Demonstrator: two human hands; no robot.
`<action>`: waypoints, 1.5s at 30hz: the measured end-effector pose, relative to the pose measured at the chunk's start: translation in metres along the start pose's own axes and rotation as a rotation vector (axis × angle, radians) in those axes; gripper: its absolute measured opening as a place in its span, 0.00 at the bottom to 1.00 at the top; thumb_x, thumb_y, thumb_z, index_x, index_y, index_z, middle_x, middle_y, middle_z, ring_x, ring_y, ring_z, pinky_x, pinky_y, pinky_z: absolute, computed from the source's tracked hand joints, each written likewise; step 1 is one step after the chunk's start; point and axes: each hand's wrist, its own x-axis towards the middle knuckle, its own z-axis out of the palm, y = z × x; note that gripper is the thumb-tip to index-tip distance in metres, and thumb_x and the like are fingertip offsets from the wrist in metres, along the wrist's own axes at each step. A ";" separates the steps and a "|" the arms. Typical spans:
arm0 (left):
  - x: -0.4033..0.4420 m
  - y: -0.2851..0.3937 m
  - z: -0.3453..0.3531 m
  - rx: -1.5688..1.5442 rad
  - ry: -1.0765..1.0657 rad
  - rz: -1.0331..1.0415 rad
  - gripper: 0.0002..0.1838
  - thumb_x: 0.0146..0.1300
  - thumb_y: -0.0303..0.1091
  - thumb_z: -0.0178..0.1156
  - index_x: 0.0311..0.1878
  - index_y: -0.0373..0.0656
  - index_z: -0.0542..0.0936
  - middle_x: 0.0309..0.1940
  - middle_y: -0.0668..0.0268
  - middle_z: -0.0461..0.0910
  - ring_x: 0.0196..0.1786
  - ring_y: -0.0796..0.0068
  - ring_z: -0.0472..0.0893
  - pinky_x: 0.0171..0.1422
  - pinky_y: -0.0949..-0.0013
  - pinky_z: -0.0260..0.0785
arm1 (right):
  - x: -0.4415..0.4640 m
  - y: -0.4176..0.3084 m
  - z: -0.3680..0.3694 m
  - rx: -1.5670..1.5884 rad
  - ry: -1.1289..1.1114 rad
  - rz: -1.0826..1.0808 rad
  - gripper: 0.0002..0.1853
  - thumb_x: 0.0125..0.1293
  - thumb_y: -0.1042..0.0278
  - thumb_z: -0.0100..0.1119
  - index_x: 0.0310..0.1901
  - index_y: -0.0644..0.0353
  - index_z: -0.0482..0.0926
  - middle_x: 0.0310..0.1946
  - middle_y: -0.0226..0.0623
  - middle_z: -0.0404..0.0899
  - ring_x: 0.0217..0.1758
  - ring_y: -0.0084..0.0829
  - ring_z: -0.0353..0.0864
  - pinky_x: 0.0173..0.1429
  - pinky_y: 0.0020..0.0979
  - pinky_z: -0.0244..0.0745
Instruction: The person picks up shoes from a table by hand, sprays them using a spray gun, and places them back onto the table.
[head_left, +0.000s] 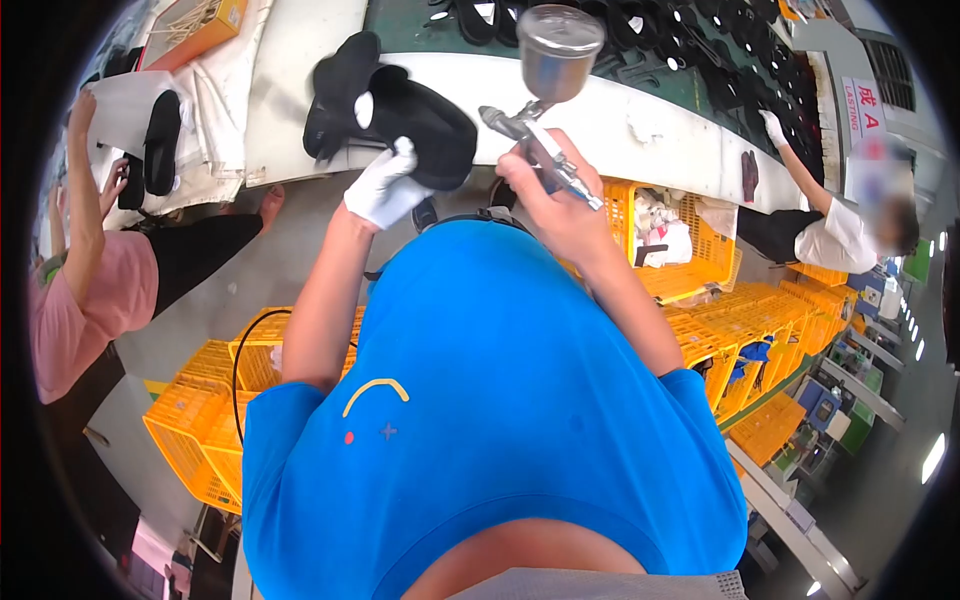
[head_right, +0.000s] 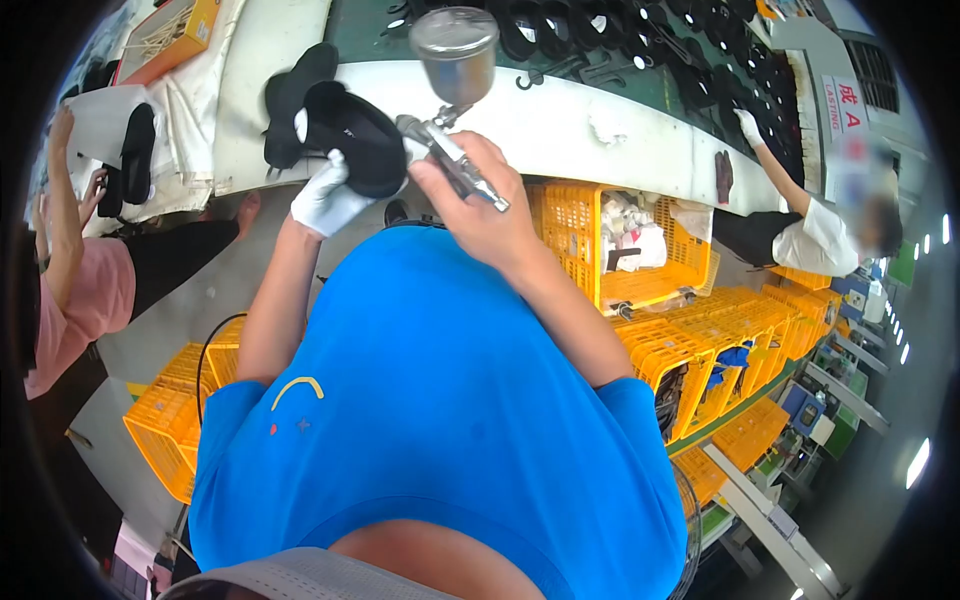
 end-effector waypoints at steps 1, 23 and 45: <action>0.008 -0.003 0.004 0.118 -0.033 0.065 0.33 0.65 0.35 0.70 0.72 0.44 0.68 0.66 0.61 0.75 0.68 0.60 0.75 0.76 0.50 0.64 | 0.000 0.005 -0.003 0.009 0.019 0.033 0.10 0.65 0.66 0.69 0.42 0.62 0.81 0.35 0.42 0.82 0.42 0.40 0.81 0.50 0.37 0.76; 0.043 -0.023 -0.015 1.016 0.335 0.413 0.26 0.73 0.39 0.62 0.71 0.44 0.71 0.68 0.64 0.73 0.68 0.70 0.72 0.72 0.65 0.65 | 0.049 0.003 0.042 -0.275 0.075 -0.477 0.14 0.59 0.61 0.76 0.33 0.60 0.79 0.22 0.34 0.81 0.29 0.39 0.82 0.57 0.41 0.76; 0.004 0.053 0.015 -0.087 0.071 -0.140 0.38 0.73 0.64 0.44 0.74 0.45 0.66 0.55 0.47 0.76 0.37 0.59 0.77 0.25 0.65 0.63 | 0.026 0.024 -0.004 0.444 -0.170 0.194 0.14 0.71 0.60 0.65 0.47 0.63 0.79 0.34 0.31 0.81 0.35 0.21 0.83 0.41 0.26 0.77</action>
